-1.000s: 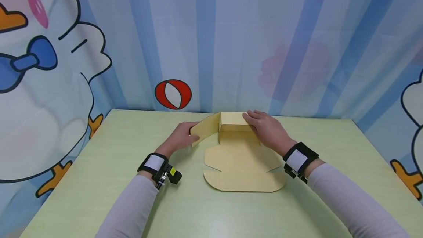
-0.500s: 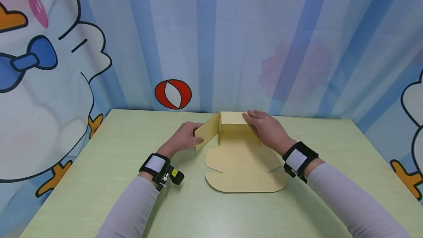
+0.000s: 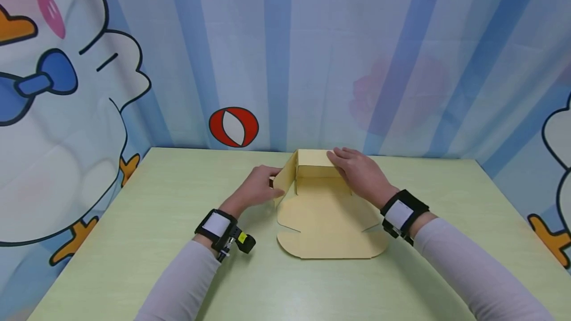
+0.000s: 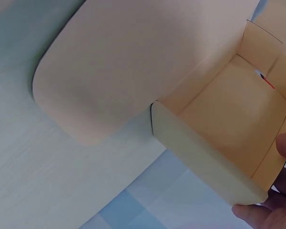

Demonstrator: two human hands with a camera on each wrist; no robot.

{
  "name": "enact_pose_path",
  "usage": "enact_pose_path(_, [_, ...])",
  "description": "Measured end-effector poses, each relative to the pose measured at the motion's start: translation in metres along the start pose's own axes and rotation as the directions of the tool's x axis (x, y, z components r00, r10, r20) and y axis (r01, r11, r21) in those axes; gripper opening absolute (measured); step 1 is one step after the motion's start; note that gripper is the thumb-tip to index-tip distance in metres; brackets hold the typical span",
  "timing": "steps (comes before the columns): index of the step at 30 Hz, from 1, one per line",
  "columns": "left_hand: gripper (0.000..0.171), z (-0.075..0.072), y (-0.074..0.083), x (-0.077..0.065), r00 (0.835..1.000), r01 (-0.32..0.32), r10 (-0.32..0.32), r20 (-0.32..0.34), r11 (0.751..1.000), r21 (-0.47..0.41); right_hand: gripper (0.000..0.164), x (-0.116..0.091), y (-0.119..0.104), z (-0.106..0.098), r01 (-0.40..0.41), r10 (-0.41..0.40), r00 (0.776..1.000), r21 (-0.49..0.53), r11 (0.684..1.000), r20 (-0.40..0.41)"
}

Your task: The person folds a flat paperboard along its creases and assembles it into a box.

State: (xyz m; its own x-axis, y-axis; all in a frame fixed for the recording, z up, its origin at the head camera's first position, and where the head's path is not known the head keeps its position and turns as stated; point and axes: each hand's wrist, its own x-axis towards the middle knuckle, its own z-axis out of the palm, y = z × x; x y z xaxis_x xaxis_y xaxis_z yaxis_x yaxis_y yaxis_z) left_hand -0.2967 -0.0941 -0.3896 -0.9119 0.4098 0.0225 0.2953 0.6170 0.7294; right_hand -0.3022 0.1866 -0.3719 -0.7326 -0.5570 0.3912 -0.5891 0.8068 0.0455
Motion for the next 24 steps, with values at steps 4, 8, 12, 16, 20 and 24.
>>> enact_pose_path(4, [0.053, 0.006, 0.006, -0.001, 1.000, 0.009, -0.009, -0.009, 1.000, -0.020, 0.041, 0.000, -0.001, 0.000, -0.001, 0.001, 1.000, 0.000, 1.000, -0.004])
enact_pose_path(8, [0.063, 0.012, 0.010, -0.001, 1.000, 0.006, -0.006, -0.011, 0.999, -0.048, 0.042, 0.000, -0.001, 0.000, 0.000, 0.000, 1.000, -0.005, 1.000, -0.008])
enact_pose_path(12, [0.069, 0.016, 0.012, -0.001, 1.000, 0.027, -0.028, -0.008, 0.996, -0.082, 0.042, 0.001, -0.001, 0.001, -0.003, 0.002, 1.000, -0.015, 1.000, -0.007])
enact_pose_path(16, [0.070, 0.018, 0.014, 0.000, 0.999, 0.043, -0.043, -0.003, 0.994, -0.103, 0.042, 0.001, -0.001, 0.000, -0.007, 0.007, 1.000, -0.025, 1.000, 0.004])
enact_pose_path(20, [0.071, 0.020, 0.015, 0.000, 0.999, 0.045, -0.045, 0.002, 0.993, -0.105, 0.042, 0.001, -0.002, 0.000, -0.009, 0.009, 1.000, -0.027, 1.000, 0.013])
enact_pose_path(24, [0.074, 0.021, 0.015, 0.000, 0.999, 0.044, -0.044, -0.003, 0.993, -0.110, 0.042, 0.001, -0.002, 0.000, -0.006, 0.006, 1.000, -0.019, 1.000, 0.010])
